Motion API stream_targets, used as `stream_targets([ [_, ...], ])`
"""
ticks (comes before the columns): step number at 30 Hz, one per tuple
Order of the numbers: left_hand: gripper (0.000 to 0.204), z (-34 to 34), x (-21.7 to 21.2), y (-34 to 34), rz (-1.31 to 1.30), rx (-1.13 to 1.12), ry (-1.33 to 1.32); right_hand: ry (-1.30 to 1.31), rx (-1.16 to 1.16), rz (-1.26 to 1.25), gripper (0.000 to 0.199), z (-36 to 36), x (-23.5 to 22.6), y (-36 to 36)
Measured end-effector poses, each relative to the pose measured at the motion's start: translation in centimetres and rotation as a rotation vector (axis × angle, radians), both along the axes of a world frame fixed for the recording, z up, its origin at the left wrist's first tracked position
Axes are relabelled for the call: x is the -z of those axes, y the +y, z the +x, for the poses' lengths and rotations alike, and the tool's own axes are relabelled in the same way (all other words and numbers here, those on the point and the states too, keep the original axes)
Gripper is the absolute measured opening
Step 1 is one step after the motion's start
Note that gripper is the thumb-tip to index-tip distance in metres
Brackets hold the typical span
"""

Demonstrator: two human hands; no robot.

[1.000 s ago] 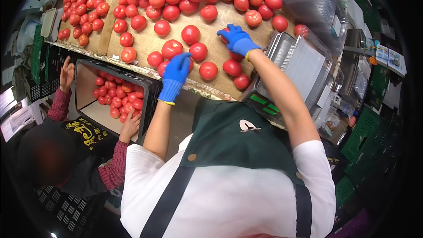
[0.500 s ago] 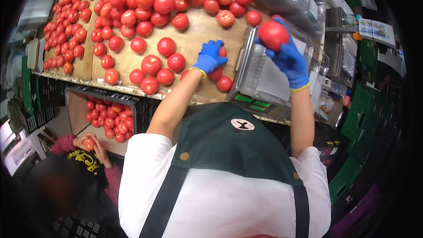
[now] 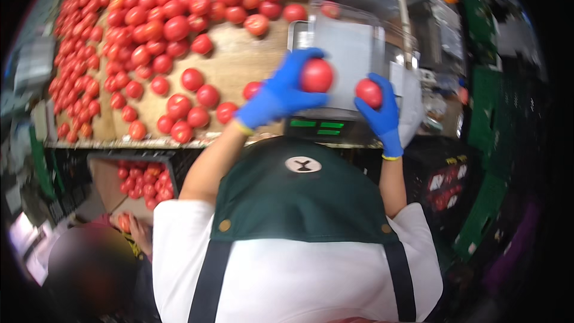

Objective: The person places tomatoes into a clear plastic container on a digital scale, closes the lid, and moves the container aside. This process is repeated multiple times with new containers and tomatoes.

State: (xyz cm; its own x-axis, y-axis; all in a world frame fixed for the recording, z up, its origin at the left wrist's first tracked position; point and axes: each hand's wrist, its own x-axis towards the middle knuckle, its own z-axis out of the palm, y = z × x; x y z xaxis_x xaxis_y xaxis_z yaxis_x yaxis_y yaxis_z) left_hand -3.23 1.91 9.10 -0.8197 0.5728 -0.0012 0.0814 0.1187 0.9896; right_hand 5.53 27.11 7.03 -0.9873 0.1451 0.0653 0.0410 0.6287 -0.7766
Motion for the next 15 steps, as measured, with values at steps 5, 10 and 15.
stream_targets([
  [5, 0.062, 3.1, 4.3, 4.5, -0.528, 0.007, 0.649, 0.188, -0.077, 0.417, 0.054, 0.5, 1.4, -0.8],
  [10, 0.046, 5.7, 6.0, 0.8, -0.342, -0.264, 0.744, 0.087, -0.303, 0.703, 0.042, 0.2, 1.5, -0.9],
  [15, 0.025, 8.1, 12.4, -14.5, -0.449, -0.758, 0.214, 0.167, -0.527, 0.424, 0.039, -4.0, -4.0, -9.1],
])
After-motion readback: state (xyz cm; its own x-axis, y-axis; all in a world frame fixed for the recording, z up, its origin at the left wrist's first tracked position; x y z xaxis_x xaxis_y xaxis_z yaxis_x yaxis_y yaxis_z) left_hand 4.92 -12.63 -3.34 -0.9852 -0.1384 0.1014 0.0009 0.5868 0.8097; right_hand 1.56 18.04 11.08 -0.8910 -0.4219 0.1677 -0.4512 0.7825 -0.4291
